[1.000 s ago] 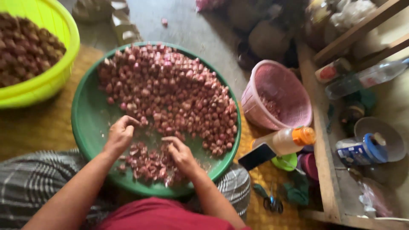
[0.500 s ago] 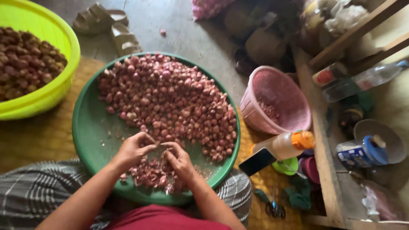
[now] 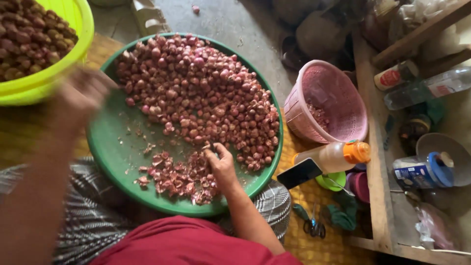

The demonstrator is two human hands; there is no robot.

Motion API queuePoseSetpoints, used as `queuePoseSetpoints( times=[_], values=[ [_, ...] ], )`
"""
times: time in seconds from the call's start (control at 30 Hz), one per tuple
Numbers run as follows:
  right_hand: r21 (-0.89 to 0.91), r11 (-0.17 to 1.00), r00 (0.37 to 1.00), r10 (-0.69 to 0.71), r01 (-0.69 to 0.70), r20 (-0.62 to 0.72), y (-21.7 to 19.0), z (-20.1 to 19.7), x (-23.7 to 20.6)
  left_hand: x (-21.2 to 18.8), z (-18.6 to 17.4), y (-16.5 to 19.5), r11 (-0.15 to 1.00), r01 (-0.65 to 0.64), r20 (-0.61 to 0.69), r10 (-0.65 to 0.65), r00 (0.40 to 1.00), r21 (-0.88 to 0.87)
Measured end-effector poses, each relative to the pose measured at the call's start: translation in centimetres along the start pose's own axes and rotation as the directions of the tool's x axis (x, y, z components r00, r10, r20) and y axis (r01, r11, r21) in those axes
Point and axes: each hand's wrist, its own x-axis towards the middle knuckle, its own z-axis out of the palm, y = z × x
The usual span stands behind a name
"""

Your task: The person sits on the floor with a large green tray of unpeeled shallots on their lap, peeling the dry outer skins off the shallots by hand one at a time. They drop the removed skins onto the tray and place peeled shallots aside, occasionally reaching into a nearby yellow basin for more shallots.

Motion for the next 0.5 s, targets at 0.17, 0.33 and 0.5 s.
queuePoseSetpoints(
  times=[0.17,0.33,0.5],
  values=[
    [-0.004,0.998,0.998,0.057,-0.057,-0.032,-0.2,0.4,0.0,2.4,-6.2,1.8,0.889,-0.112,-0.088,0.167,0.982,0.444],
    [-0.04,0.999,1.0,0.012,-0.012,0.001,0.3,0.3,0.0,-3.7,2.0,-4.0,0.964,0.163,0.041,-0.175,0.984,0.211],
    [-0.091,0.993,0.996,0.077,-0.081,-0.051,1.0,-0.6,0.3,-6.5,6.1,-3.2,0.943,0.329,0.088,-0.323,0.942,-0.055]
  ],
)
